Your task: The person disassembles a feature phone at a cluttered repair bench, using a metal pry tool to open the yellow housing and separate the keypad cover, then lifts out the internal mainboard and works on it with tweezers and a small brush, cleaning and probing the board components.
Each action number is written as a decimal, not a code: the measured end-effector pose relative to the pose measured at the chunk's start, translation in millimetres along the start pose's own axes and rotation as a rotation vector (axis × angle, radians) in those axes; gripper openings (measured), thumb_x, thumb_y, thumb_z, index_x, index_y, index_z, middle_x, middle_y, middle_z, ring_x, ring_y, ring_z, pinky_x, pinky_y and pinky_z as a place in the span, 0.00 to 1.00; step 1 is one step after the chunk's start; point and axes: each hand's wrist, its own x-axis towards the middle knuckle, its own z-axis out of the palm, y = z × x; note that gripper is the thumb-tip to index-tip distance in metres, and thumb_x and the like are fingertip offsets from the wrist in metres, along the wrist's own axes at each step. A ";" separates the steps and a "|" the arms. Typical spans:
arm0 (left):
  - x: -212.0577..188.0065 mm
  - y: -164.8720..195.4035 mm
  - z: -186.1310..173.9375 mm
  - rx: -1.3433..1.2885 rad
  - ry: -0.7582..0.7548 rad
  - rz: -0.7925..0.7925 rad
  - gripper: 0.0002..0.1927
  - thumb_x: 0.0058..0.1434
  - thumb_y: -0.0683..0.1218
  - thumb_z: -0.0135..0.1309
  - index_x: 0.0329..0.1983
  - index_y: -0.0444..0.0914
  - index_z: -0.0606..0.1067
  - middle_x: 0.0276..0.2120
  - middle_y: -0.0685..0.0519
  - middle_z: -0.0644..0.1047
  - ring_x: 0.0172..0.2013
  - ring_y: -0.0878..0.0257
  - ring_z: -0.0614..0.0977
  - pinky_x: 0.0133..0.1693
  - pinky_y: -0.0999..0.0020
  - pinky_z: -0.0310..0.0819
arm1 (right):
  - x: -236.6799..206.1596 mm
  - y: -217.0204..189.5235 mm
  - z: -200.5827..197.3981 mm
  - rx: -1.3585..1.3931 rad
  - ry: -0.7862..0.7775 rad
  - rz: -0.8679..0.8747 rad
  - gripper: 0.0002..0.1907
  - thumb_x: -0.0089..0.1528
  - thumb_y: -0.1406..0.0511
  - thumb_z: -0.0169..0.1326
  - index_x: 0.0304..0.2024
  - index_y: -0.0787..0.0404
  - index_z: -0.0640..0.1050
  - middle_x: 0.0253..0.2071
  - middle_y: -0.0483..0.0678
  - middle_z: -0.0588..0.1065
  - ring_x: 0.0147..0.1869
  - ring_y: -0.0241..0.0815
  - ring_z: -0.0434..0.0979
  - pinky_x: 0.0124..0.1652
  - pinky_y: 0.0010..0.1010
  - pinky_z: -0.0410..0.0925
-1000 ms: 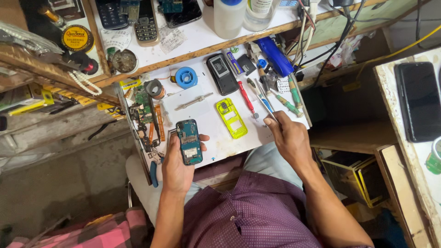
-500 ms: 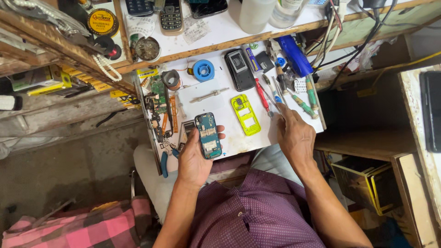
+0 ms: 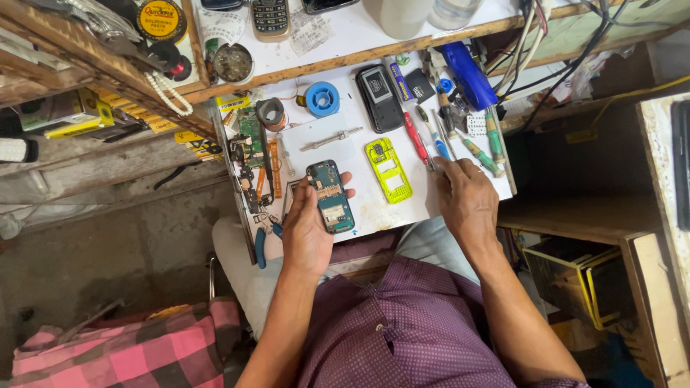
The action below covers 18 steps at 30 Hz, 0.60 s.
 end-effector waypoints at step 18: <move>8.7 -0.1 9.9 0.042 0.052 0.021 0.16 0.75 0.46 0.42 0.62 0.37 0.66 0.53 0.43 0.78 0.53 0.51 0.80 0.55 0.56 0.74 | 3.4 9.5 -13.6 0.052 -0.132 0.035 0.27 0.59 0.74 0.53 0.62 0.61 0.74 0.41 0.61 0.75 0.37 0.63 0.77 0.38 0.49 0.70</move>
